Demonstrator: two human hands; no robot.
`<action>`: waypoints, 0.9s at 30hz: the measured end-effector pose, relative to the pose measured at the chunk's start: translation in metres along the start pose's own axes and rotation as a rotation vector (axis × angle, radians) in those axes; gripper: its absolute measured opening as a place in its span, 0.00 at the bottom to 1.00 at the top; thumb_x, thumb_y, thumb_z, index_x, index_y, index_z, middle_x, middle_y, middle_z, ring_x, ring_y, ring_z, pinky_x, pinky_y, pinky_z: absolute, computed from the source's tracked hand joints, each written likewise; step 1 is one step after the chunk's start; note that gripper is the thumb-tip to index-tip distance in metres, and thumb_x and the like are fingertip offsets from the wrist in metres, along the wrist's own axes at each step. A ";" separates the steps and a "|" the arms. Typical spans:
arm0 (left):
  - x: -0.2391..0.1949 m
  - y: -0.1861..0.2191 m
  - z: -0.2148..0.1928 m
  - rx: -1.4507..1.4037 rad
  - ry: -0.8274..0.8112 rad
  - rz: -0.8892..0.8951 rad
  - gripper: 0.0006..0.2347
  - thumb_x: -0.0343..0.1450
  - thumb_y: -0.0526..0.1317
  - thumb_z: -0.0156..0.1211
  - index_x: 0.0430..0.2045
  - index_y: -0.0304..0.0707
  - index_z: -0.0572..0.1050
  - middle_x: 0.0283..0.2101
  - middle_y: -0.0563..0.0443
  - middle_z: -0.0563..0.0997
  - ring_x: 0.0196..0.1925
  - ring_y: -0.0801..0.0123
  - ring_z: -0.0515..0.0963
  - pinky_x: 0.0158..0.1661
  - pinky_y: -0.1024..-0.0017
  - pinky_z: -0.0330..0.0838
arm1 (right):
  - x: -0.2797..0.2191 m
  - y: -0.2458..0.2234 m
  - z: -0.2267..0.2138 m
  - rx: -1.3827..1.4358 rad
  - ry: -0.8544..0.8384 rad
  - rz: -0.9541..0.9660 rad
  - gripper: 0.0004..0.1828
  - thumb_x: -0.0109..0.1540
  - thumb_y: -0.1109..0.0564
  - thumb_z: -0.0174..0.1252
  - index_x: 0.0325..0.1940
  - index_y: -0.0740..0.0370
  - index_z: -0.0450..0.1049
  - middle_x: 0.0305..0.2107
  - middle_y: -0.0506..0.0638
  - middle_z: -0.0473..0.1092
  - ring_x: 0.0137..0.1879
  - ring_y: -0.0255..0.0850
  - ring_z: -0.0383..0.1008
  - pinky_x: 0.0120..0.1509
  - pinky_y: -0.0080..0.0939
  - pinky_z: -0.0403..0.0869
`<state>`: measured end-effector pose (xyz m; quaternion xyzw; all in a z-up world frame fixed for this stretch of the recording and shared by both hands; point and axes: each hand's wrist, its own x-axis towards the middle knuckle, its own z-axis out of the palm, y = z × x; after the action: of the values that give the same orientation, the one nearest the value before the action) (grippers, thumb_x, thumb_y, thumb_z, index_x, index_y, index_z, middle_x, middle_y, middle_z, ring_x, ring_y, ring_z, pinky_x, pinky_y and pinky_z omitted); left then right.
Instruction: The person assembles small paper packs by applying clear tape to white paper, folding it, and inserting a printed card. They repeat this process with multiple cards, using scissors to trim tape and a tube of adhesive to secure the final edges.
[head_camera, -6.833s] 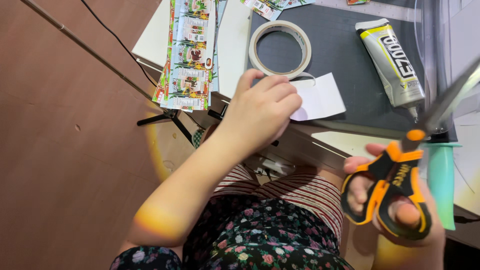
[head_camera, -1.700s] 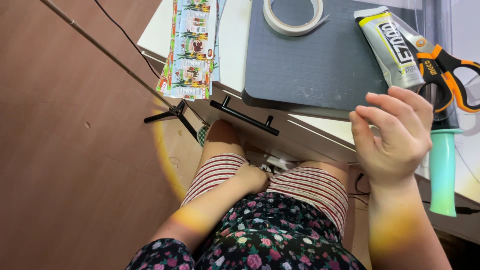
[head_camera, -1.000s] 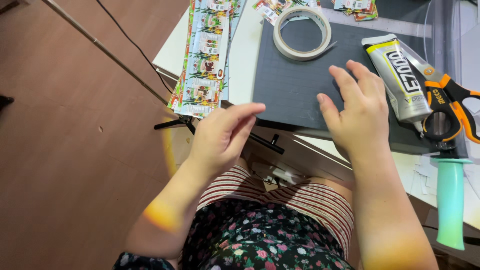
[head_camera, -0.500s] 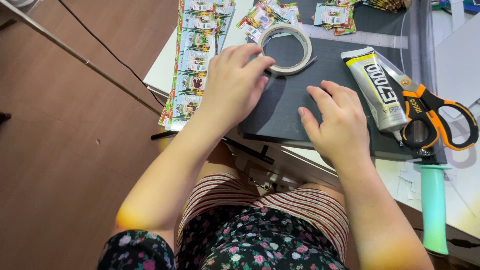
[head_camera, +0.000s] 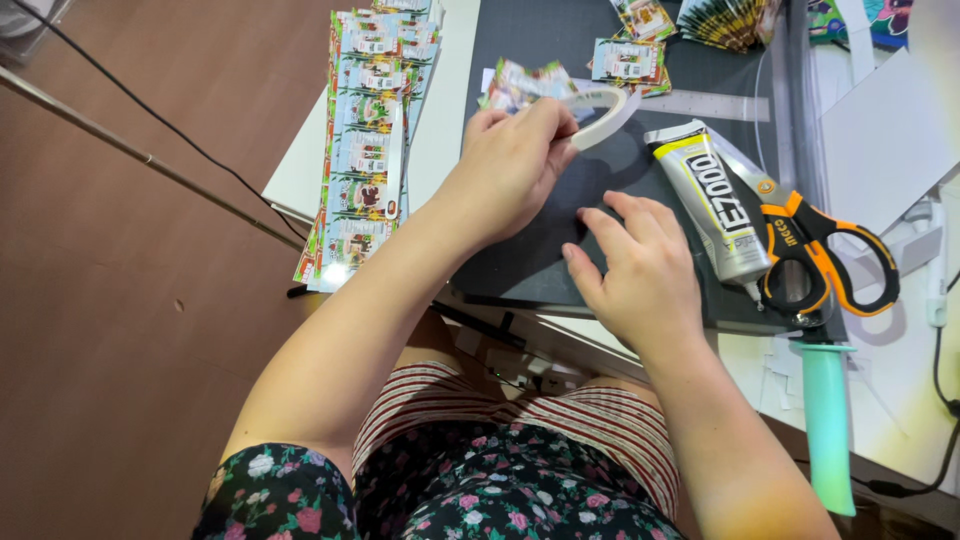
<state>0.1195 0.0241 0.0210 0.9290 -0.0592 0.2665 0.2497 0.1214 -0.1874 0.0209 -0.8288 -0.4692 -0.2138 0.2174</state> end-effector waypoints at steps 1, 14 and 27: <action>0.005 0.004 0.000 -0.061 0.006 0.003 0.02 0.76 0.39 0.50 0.38 0.45 0.67 0.38 0.57 0.82 0.40 0.58 0.81 0.48 0.58 0.59 | 0.001 0.000 -0.001 0.006 -0.010 0.006 0.18 0.63 0.51 0.64 0.51 0.66 0.80 0.50 0.65 0.74 0.56 0.61 0.71 0.63 0.57 0.71; 0.089 -0.030 -0.029 -0.237 0.274 0.060 0.04 0.75 0.33 0.54 0.40 0.38 0.68 0.39 0.44 0.76 0.37 0.53 0.75 0.37 0.62 0.67 | 0.001 0.003 0.001 0.030 -0.028 0.080 0.19 0.63 0.48 0.63 0.52 0.63 0.80 0.52 0.62 0.74 0.57 0.59 0.71 0.64 0.57 0.71; 0.083 -0.111 0.005 0.090 0.095 0.309 0.03 0.69 0.31 0.67 0.30 0.33 0.78 0.33 0.46 0.81 0.37 0.53 0.76 0.41 0.58 0.68 | 0.005 0.004 -0.002 0.073 -0.016 0.074 0.18 0.63 0.50 0.62 0.50 0.65 0.80 0.50 0.61 0.74 0.57 0.58 0.72 0.63 0.56 0.72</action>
<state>0.2195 0.1202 0.0127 0.9054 -0.1776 0.3480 0.1665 0.1269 -0.1869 0.0248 -0.8388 -0.4474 -0.1815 0.2515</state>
